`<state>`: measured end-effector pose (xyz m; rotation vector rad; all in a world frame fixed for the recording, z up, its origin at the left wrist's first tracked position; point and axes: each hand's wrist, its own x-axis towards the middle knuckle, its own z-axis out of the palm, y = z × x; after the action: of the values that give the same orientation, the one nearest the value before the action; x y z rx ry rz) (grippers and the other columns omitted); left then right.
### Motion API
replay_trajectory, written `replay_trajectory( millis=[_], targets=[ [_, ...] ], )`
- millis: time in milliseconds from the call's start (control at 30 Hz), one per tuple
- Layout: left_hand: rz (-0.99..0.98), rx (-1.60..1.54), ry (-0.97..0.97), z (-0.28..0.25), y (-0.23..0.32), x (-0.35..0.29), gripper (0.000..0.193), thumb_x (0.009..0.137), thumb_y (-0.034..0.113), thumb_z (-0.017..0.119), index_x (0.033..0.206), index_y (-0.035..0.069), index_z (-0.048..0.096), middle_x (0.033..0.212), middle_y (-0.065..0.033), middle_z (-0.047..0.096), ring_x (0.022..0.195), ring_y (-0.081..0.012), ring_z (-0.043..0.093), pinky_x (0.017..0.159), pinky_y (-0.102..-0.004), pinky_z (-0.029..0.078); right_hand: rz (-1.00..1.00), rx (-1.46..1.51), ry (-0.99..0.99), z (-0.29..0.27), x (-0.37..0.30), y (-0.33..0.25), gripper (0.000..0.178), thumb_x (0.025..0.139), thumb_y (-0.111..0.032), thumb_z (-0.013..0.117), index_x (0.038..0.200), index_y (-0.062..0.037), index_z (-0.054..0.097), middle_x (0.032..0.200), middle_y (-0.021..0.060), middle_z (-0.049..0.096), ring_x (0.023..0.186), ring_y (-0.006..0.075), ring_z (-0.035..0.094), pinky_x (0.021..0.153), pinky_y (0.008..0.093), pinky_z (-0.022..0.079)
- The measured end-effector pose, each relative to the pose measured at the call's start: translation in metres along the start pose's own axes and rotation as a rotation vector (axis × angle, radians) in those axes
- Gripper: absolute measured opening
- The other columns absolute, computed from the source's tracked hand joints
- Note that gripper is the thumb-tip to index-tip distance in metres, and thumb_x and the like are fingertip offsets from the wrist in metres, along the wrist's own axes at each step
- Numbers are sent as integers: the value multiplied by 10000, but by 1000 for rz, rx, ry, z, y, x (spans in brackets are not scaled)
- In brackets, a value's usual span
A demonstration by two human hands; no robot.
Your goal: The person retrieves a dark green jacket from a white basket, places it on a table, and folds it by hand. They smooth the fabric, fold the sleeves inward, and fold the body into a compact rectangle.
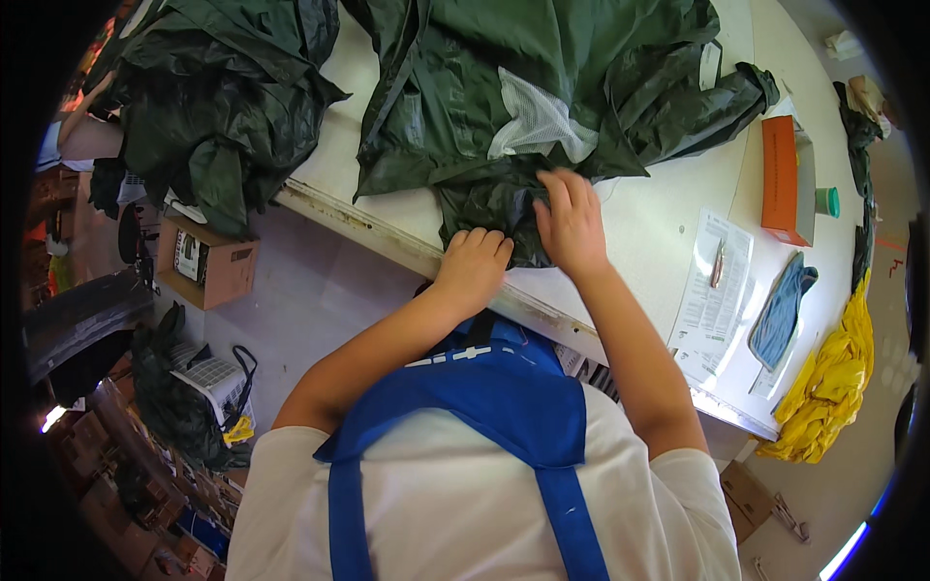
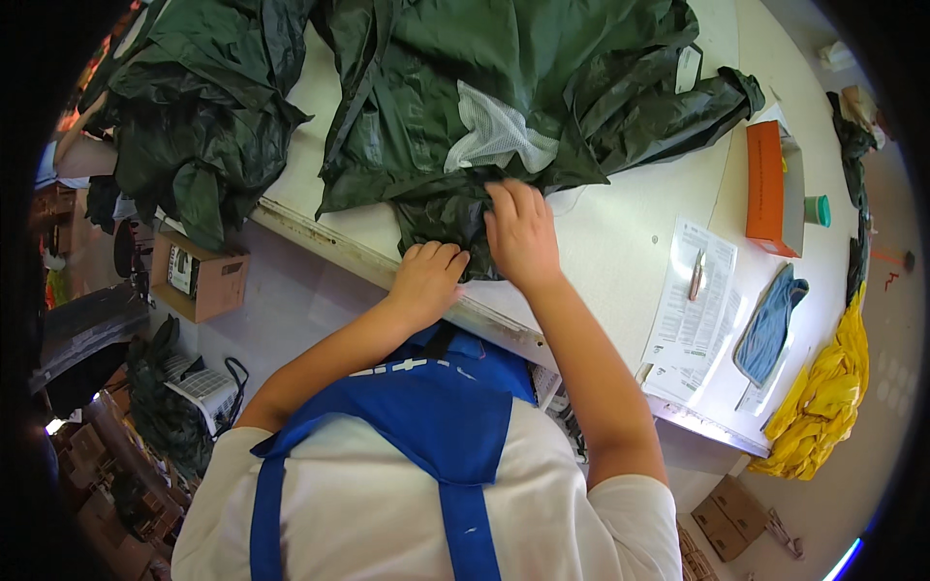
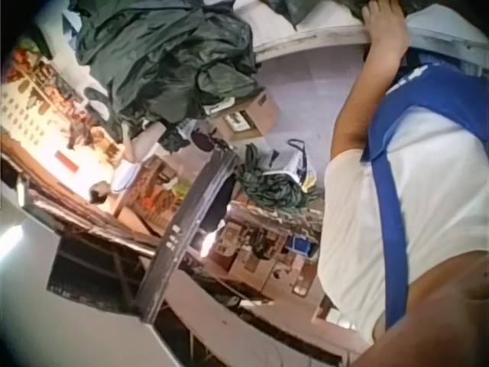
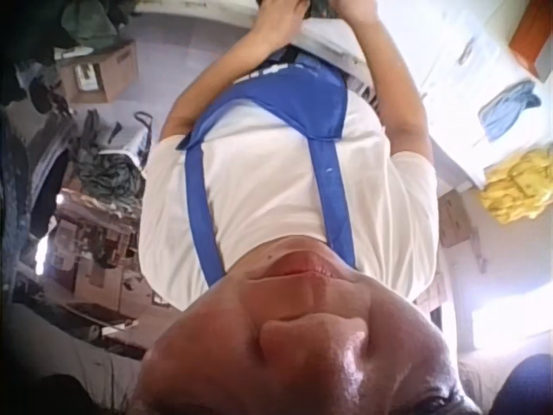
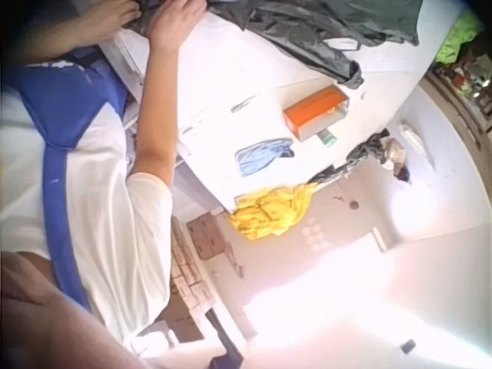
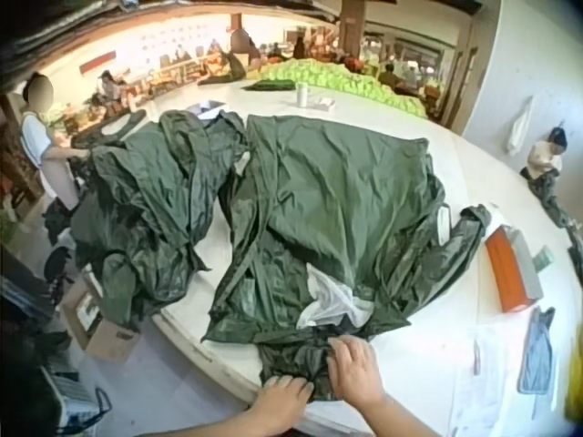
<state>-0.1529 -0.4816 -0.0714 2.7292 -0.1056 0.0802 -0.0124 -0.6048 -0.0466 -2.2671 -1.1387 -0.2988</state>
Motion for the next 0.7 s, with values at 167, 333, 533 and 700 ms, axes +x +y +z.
replay_trajectory(
  millis=[167, 333, 533, 700],
  targets=[
    [98, 54, 109, 8, -6, -4, 375, 719, 103, 564, 1083, 21, 600, 986, -88, 606, 961, -247, 545, 848, -398, 395, 260, 50, -413, 21, 16, 77, 416, 761, -188, 701, 1142, -63, 590, 853, 117, 640, 775, 297, 616, 657, 371, 454],
    [70, -56, -55, -3, -16, 9, 239, 761, 97, 556, 987, 22, 569, 858, -146, 632, 863, -292, 593, 851, -402, 400, 554, 506, -270, -12, 32, 80, 401, 724, -66, 719, 1102, -25, 592, 781, 137, 599, 733, 334, 583, 691, 391, 478],
    [-230, -314, -322, -7, -40, 53, 208, 883, 147, 538, 991, 6, 428, 755, -227, 612, 774, -413, 599, 736, -500, 429, -235, 252, -293, -19, -10, -5, 324, 684, -169, 753, 960, -68, 616, 914, 99, 612, 875, 314, 574, 803, 427, 454],
    [-181, -95, -133, 7, -46, 54, 266, 812, 204, 636, 992, 61, 502, 811, -158, 626, 807, -379, 597, 687, -470, 446, 50, 260, -535, 18, -22, 31, 184, 781, -179, 676, 943, -95, 655, 861, 110, 619, 789, 302, 593, 715, 406, 473]
  ],
)
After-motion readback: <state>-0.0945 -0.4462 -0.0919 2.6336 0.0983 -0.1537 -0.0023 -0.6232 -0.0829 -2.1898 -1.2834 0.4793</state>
